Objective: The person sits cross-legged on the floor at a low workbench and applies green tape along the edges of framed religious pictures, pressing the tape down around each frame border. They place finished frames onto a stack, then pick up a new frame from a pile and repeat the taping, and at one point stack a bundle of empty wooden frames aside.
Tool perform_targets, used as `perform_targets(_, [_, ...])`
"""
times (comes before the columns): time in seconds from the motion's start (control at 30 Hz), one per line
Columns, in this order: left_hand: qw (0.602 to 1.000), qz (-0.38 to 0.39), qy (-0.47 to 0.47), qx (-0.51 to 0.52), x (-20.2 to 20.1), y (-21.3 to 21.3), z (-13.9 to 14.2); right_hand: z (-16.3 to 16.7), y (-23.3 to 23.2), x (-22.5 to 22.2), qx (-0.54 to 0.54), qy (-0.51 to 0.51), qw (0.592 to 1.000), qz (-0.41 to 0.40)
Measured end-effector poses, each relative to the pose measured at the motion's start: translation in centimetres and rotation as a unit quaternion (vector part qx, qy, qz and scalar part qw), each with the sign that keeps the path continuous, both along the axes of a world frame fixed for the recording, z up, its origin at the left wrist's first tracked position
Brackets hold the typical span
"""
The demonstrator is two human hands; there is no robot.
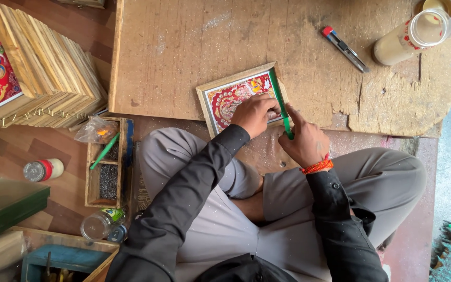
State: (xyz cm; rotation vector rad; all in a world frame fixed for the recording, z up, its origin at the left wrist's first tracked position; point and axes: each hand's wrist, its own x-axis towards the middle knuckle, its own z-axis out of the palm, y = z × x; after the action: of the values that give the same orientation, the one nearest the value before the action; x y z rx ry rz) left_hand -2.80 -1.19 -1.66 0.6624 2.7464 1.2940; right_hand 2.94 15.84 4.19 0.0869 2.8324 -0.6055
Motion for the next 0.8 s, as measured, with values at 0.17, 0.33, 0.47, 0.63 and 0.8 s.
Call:
perform_targets(0.17, [0.998,-0.005,0.057,-0.037,0.5,0.9,-0.7,-0.2,-0.1,0.1,-0.011,0.026,0.999,0.017])
perform_targets(0.33, [0.998,-0.008,0.057,-0.015,-0.7,-0.4,-1.1,-0.3,0.3,0.3,0.002,0.004,1.000,0.025])
perform_targets(0.47, [0.994,0.092,0.062,0.023,-5.4,-5.1,0.0,-0.3,0.9,0.2,-0.033,-0.021,0.999,0.018])
perform_targets(0.63, [0.980,0.135,0.143,0.031,-7.0,-9.2,1.3,-0.3,0.9,0.0,-0.053,0.002,0.998,0.031])
perform_targets(0.8, [0.916,0.240,0.311,-0.075,-6.0,-9.7,1.5,-0.2,1.0,0.1,-0.049,-0.017,0.998,0.019])
